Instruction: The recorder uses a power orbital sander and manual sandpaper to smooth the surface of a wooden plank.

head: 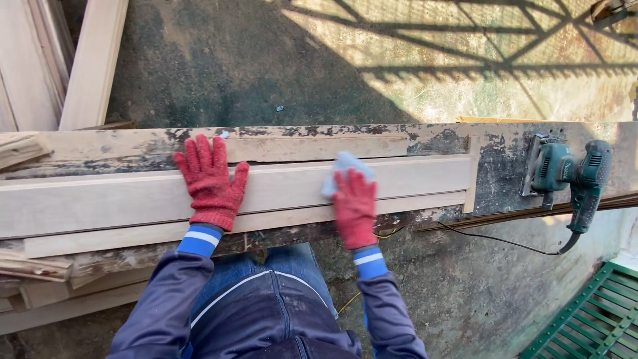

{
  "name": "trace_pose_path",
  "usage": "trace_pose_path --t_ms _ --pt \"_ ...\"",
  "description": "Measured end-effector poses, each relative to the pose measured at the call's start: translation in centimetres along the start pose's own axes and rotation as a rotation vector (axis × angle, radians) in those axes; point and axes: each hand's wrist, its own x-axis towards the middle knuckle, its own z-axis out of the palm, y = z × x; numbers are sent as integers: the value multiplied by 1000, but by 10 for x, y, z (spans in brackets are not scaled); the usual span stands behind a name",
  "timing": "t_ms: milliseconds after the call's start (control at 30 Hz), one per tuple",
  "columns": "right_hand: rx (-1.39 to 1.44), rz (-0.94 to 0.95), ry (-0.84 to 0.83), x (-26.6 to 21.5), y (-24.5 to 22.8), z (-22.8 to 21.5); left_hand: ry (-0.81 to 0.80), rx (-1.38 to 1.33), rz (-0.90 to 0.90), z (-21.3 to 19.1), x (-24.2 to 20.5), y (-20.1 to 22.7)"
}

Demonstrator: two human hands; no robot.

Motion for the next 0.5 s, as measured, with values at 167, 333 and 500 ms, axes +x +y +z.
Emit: trace_pose_path --t_ms 167,333,500 --pt "316 622 60 8 61 10 55 -38 169 -69 -3 -100" --pt "284 411 235 32 -153 -44 -116 466 121 -103 -14 -187" --pt "421 -289 299 8 -341 -43 -174 387 84 -106 -13 -190"
